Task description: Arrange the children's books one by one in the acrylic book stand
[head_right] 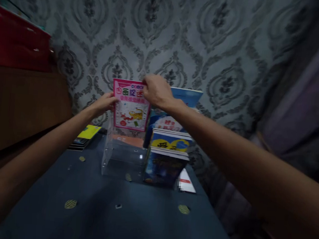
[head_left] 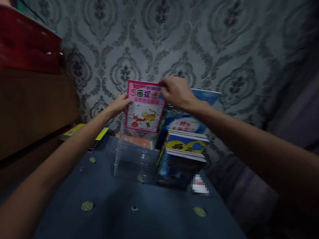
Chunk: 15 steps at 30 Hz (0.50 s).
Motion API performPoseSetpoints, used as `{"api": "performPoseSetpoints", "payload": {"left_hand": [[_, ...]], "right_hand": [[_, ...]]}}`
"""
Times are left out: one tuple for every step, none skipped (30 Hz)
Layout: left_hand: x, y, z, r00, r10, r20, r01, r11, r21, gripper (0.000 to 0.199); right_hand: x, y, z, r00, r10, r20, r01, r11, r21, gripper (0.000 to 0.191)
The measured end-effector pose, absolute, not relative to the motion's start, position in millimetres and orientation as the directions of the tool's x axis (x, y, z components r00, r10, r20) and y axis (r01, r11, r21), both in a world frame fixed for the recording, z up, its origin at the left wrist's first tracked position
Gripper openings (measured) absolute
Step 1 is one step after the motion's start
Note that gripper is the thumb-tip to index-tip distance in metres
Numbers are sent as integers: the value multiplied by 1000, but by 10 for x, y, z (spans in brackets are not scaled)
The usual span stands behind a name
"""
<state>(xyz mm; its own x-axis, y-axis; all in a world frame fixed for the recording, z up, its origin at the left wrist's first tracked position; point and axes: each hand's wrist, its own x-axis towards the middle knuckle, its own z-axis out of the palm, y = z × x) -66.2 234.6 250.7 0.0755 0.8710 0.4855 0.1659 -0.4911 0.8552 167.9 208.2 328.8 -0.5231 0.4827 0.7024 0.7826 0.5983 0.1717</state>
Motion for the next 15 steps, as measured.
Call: {"api": "performPoseSetpoints", "payload": {"left_hand": [[-664,2326,2503,72,874,480,180,-485,856,22],[-666,2310,2496,65,876,478,191,-481,856,22],[-669,2298,2487,74,882,465,210,-469,858,23],[-673,2290,2474,70,889,452,226,-456,861,23],[-676,2286,2458,68,894,443,236,-446,864,23],[-680,2285,2440,67,899,433,243,-435,867,23],[-683,2287,2422,63,902,427,245,-429,869,23],[-686,2289,2404,62,904,422,245,-424,872,24],[-687,2292,2387,61,906,419,244,-420,874,25],[-687,2294,2372,59,908,415,244,-416,876,26],[-686,2294,2357,56,910,411,245,-411,878,27],[-682,2294,2344,53,912,407,247,-407,880,28],[-677,2293,2332,49,914,403,250,-402,881,28],[-670,2292,2319,43,915,401,254,-398,881,29],[-662,2293,2308,37,915,402,258,-397,881,29]], "right_hand": [[1675,2080,3284,-492,480,726,803,573,166,38],[1674,2078,3280,-473,477,741,815,556,162,37],[1675,2076,3275,-468,470,748,817,553,163,36],[1679,2073,3269,-472,464,749,813,558,167,35],[1685,2069,3262,-475,461,750,809,563,168,35],[1691,2063,3254,-478,458,750,807,565,169,35],[1697,2057,3244,-478,455,751,807,564,172,35],[1702,2051,3235,-478,452,753,808,562,175,35],[1706,2043,3226,-480,448,754,808,561,181,36],[1709,2035,3218,-484,445,753,806,562,186,37],[1711,2027,3213,-488,446,750,804,564,188,38],[1712,2018,3208,-492,450,745,802,567,187,38],[1713,2010,3205,-495,457,739,802,569,185,39],[1713,2003,3202,-497,462,734,801,569,184,39],[1712,1998,3199,-499,466,731,801,569,185,40]]}}
